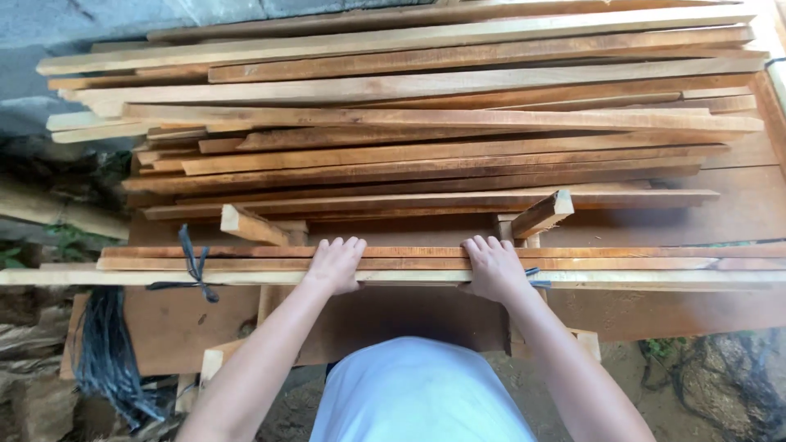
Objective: Organizing long wooden slats by placing them onto a wooden rack.
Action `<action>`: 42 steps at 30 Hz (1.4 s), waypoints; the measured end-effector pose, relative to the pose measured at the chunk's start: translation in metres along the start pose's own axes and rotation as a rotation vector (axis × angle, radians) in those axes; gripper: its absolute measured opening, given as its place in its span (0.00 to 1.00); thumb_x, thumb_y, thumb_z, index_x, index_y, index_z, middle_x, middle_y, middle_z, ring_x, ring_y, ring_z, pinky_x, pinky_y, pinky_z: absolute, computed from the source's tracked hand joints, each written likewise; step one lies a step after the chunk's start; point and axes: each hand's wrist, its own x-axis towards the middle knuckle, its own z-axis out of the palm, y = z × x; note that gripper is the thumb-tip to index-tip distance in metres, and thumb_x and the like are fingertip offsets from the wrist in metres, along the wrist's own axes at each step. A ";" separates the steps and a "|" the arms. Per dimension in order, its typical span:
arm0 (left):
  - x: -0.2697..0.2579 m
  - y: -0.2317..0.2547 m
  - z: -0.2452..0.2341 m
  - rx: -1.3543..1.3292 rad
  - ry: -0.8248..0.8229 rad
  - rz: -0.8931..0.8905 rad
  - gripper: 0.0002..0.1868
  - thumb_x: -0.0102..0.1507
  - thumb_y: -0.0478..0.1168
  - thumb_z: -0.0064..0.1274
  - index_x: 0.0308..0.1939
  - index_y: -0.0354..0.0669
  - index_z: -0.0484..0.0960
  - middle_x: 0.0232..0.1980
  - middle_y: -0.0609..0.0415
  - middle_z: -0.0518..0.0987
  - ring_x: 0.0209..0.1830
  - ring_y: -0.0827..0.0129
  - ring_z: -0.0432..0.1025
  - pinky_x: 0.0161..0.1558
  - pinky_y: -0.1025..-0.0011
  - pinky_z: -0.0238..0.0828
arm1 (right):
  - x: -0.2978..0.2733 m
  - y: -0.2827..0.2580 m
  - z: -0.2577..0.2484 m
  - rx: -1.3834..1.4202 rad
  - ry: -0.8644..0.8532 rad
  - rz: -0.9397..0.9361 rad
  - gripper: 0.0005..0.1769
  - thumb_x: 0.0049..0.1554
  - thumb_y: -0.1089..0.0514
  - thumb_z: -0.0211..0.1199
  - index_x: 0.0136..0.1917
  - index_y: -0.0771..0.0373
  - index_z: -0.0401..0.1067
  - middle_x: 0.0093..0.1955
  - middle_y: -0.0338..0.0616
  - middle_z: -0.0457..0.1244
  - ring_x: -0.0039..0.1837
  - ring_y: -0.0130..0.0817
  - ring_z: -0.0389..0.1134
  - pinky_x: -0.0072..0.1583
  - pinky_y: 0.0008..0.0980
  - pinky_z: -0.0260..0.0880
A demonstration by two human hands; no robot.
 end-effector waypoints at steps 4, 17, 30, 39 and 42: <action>-0.005 0.001 0.012 -0.012 0.005 -0.011 0.44 0.44 0.54 0.69 0.62 0.49 0.69 0.57 0.57 0.75 0.57 0.56 0.73 0.54 0.51 0.70 | -0.008 -0.003 0.001 -0.012 -0.003 0.008 0.53 0.35 0.28 0.75 0.67 0.48 0.60 0.60 0.33 0.60 0.67 0.34 0.62 0.68 0.42 0.62; -0.046 0.018 -0.024 -0.196 -0.012 -0.019 0.49 0.46 0.55 0.67 0.69 0.52 0.67 0.65 0.58 0.71 0.66 0.59 0.67 0.65 0.55 0.62 | -0.021 -0.013 -0.034 0.075 -0.079 0.012 0.55 0.37 0.26 0.74 0.71 0.43 0.59 0.63 0.32 0.61 0.71 0.34 0.60 0.71 0.41 0.57; -0.049 0.017 0.011 -0.200 0.139 0.024 0.47 0.44 0.61 0.67 0.65 0.53 0.72 0.57 0.58 0.75 0.60 0.62 0.70 0.63 0.57 0.63 | -0.024 -0.010 -0.007 0.045 -0.052 0.003 0.52 0.33 0.26 0.76 0.66 0.45 0.64 0.58 0.32 0.62 0.65 0.37 0.64 0.68 0.41 0.62; -0.053 0.032 0.023 -0.042 0.431 -0.058 0.54 0.44 0.71 0.64 0.70 0.56 0.68 0.66 0.62 0.72 0.66 0.68 0.65 0.67 0.57 0.58 | -0.015 -0.007 -0.025 0.216 -0.028 -0.002 0.49 0.35 0.23 0.74 0.63 0.44 0.65 0.59 0.32 0.63 0.70 0.38 0.62 0.69 0.43 0.61; -0.047 0.029 0.029 -0.098 0.460 -0.069 0.51 0.41 0.68 0.65 0.66 0.57 0.71 0.59 0.63 0.75 0.60 0.68 0.69 0.63 0.59 0.62 | -0.013 -0.006 -0.023 0.192 -0.033 0.001 0.49 0.34 0.24 0.75 0.63 0.43 0.66 0.57 0.31 0.64 0.66 0.37 0.65 0.68 0.44 0.63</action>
